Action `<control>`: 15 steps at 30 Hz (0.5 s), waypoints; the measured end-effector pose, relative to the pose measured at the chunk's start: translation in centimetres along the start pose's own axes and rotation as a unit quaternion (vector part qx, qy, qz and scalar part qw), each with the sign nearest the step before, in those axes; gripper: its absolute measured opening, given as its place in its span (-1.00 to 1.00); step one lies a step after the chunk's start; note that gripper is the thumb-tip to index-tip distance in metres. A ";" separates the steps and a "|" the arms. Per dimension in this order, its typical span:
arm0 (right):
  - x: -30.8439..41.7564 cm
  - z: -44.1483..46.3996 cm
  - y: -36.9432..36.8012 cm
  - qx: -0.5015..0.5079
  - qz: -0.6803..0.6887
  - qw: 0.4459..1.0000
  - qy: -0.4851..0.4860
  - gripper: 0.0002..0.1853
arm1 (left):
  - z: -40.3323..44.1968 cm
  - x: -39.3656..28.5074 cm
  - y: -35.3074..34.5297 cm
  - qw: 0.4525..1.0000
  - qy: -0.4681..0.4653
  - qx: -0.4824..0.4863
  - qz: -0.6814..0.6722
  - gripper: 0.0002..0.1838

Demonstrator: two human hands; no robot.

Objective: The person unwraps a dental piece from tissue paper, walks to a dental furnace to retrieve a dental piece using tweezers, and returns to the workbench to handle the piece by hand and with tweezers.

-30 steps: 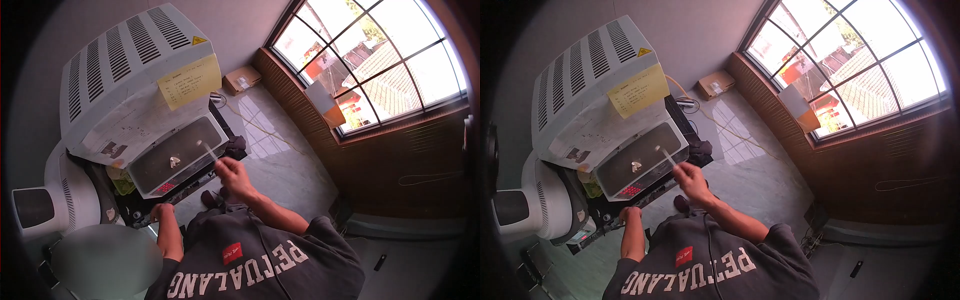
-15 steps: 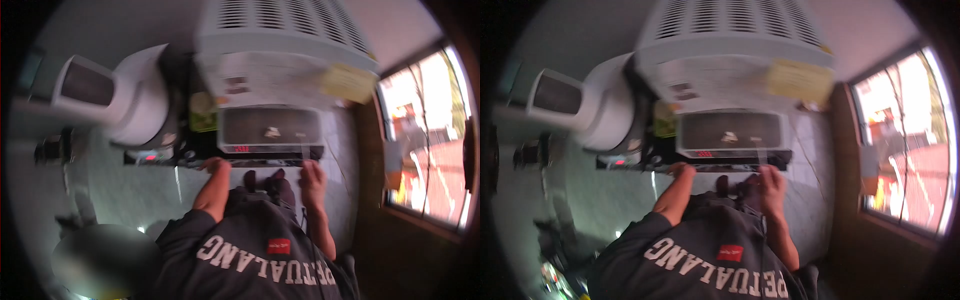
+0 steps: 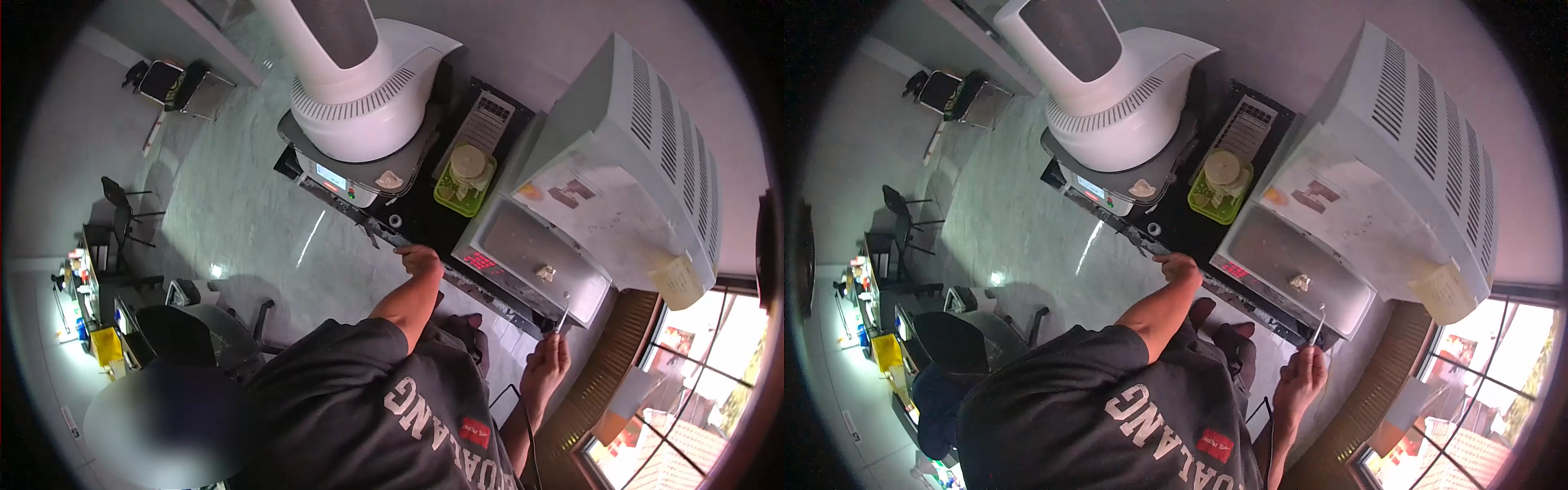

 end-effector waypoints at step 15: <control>0.6 0.8 0.0 -0.029 -0.005 0.999 0.014 -0.81 | 0.8 0.2 -0.6 1.000 -0.016 -0.013 -0.010 -0.13</control>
Point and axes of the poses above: each hand's wrist, its own z-axis towards the middle knuckle, its own y-axis out of the back of the hand, x = y × z, the point moved 1 cm from there along z, towards the middle knuckle, and after that the axes turned 13 degrees about x, right-handed, at the moved point
